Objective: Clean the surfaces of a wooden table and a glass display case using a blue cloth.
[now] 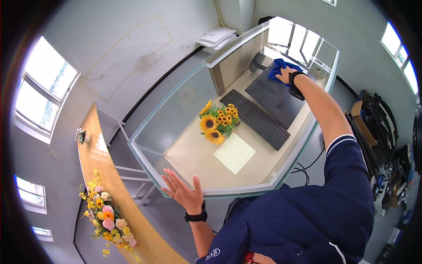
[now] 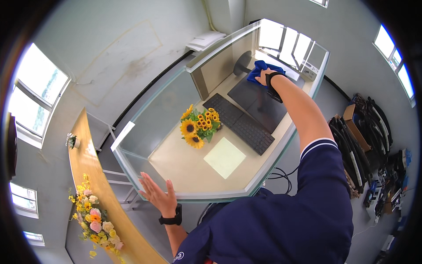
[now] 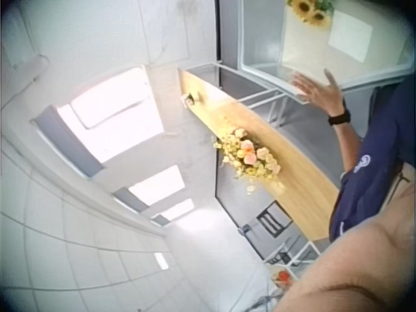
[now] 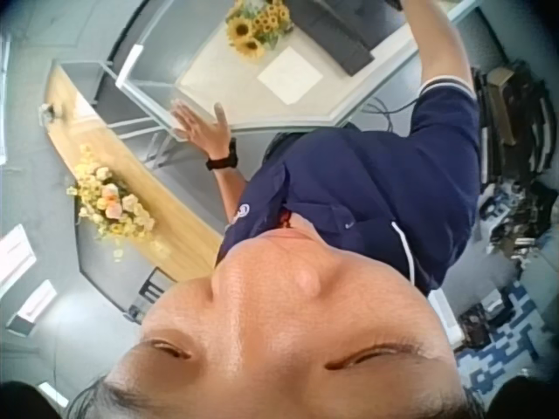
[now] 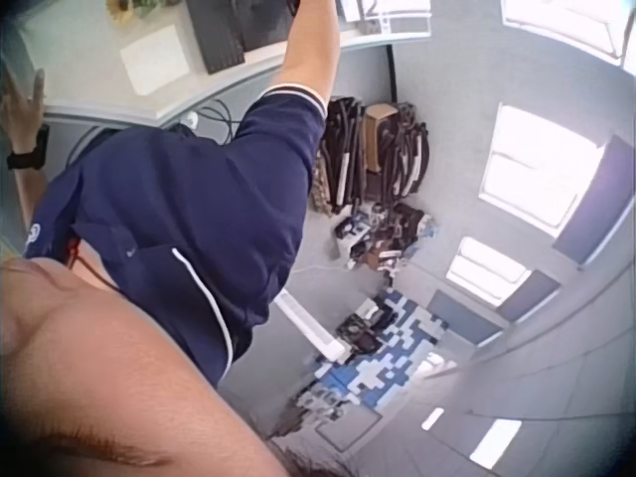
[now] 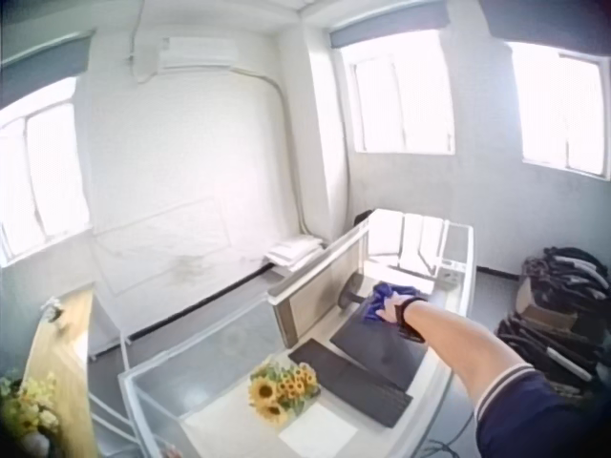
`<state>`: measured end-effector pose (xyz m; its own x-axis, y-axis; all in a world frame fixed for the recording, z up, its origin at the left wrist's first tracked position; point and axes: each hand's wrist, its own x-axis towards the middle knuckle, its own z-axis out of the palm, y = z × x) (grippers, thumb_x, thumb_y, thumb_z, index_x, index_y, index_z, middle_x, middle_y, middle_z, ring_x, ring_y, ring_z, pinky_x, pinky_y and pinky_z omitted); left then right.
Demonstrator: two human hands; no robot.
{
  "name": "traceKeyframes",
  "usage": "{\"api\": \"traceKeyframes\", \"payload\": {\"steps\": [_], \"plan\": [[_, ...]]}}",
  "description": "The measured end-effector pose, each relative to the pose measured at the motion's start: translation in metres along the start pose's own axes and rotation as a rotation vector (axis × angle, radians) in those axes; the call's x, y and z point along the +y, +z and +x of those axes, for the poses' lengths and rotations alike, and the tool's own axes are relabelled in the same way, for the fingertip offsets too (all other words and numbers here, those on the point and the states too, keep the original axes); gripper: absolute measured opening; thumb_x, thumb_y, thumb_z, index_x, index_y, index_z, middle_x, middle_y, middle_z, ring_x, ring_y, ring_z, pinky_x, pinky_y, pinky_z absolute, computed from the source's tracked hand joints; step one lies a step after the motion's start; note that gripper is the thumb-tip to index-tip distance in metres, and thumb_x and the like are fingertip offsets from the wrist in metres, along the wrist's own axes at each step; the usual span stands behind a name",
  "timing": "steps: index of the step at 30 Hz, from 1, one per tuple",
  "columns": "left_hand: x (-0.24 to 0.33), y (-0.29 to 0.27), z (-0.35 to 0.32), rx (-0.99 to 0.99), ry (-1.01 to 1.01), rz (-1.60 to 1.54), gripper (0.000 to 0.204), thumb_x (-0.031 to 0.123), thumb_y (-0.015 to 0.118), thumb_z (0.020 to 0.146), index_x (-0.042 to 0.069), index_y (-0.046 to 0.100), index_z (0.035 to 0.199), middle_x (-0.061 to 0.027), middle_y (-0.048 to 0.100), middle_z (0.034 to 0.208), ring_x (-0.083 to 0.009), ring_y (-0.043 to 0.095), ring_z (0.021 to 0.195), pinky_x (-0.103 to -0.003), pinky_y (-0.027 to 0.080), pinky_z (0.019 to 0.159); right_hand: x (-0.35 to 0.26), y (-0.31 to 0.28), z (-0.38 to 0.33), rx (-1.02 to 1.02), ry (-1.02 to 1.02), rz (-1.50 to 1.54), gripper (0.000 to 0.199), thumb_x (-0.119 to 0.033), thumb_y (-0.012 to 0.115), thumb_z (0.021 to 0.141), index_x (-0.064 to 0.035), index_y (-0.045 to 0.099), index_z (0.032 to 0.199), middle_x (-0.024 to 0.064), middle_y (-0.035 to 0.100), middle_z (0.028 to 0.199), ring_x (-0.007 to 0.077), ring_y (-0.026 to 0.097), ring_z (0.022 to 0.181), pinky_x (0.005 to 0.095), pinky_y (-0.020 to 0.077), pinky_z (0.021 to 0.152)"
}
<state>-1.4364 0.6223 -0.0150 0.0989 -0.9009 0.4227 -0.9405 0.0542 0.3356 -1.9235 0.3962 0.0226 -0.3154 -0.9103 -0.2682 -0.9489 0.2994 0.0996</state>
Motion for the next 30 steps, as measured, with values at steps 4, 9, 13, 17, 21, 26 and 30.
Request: {"api": "traceKeyframes", "payload": {"steps": [4, 9, 13, 17, 21, 26, 30], "plan": [[0.0, -0.002, 0.002, -0.007, 0.011, -0.002, 0.074, 0.04, 0.048, 0.082, 0.002, 0.017, 0.137, -0.0162, 0.022, 0.141, -0.0348, 0.015, 0.132, -0.053, 0.004, 0.104, -0.001, -0.011, -0.016, -0.001, -0.157, 0.019, 0.059, -0.046, 0.039, 0.086, -0.0081, 0.037, 0.13, 0.0211, 0.042, 0.128, 0.0327, 0.037, 0.122, 0.0383, 0.0304, 0.1], [-0.002, -0.002, 0.002, -0.005, 0.025, -0.01, 0.074, 0.043, 0.047, 0.082, 0.002, 0.018, 0.137, -0.0165, 0.024, 0.141, -0.0348, 0.016, 0.132, -0.053, 0.005, 0.104, 0.004, -0.02, -0.011, -0.021, -0.413, 0.258, 0.046, -0.042, 0.05, 0.081, -0.0151, 0.053, 0.118, 0.0131, 0.054, 0.116, 0.0299, 0.052, 0.105, 0.036, 0.0376, 0.092], [0.0, -0.004, 0.001, -0.005, 0.024, 0.01, 0.073, 0.043, 0.046, 0.083, 0.001, 0.02, 0.136, -0.0165, 0.024, 0.141, -0.0352, 0.017, 0.131, -0.053, 0.005, 0.103, -0.061, -0.018, -0.032, 0.467, -0.524, 0.196, 0.04, -0.033, 0.047, 0.084, -0.021, 0.049, 0.122, 0.0157, 0.041, 0.129, 0.0362, 0.038, 0.118, 0.0415, 0.0328, 0.098], [-0.001, -0.003, 0.0, -0.011, 0.032, 0.031, 0.07, 0.043, 0.046, 0.083, 0.002, 0.022, 0.136, -0.0164, 0.024, 0.14, -0.0357, 0.018, 0.131, -0.053, 0.005, 0.103, -0.136, -0.028, -0.05, 0.24, -0.622, -0.005, 0.049, -0.014, 0.047, 0.077, -0.0257, 0.048, 0.124, 0.0126, 0.05, 0.114, 0.0297, 0.046, 0.11, 0.0403, 0.0419, 0.087], [0.001, -0.003, 0.001, 0.004, 0.039, 0.058, 0.068, 0.04, 0.044, 0.085, 0.006, 0.019, 0.138, -0.0144, 0.025, 0.141, -0.0341, 0.017, 0.131, -0.054, 0.005, 0.103, -0.17, -0.03, -0.046, 0.129, -0.612, -0.101, 0.06, -0.008, 0.044, 0.077, -0.0291, 0.036, 0.132, 0.0127, 0.05, 0.116, 0.0295, 0.048, 0.109, 0.0397, 0.0436, 0.084], [0.001, -0.003, 0.001, -0.002, 0.023, 0.027, 0.069, 0.042, 0.046, 0.084, 0.004, 0.023, 0.136, -0.0161, 0.025, 0.14, -0.0353, 0.018, 0.131, -0.052, 0.004, 0.104, -0.183, -0.025, -0.022, 0.05, -0.557, -0.173, 0.062, -0.006, 0.041, 0.081, -0.0299, 0.026, 0.136, 0.0131, 0.052, 0.116, 0.0286, 0.052, 0.105, 0.0391, 0.0459, 0.08], [0.001, -0.004, 0.0, 0.015, 0.017, 0.03, 0.068, 0.04, 0.046, 0.083, 0.006, 0.022, 0.137, -0.014, 0.026, 0.14, -0.0341, 0.018, 0.131, -0.053, 0.005, 0.104, -0.181, -0.025, -0.027, 0.061, -0.618, -0.214, 0.059, -0.005, 0.039, 0.083, -0.0295, 0.028, 0.135, 0.0133, 0.052, 0.113, 0.0288, 0.052, 0.104, 0.0387, 0.046, 0.079]]}}
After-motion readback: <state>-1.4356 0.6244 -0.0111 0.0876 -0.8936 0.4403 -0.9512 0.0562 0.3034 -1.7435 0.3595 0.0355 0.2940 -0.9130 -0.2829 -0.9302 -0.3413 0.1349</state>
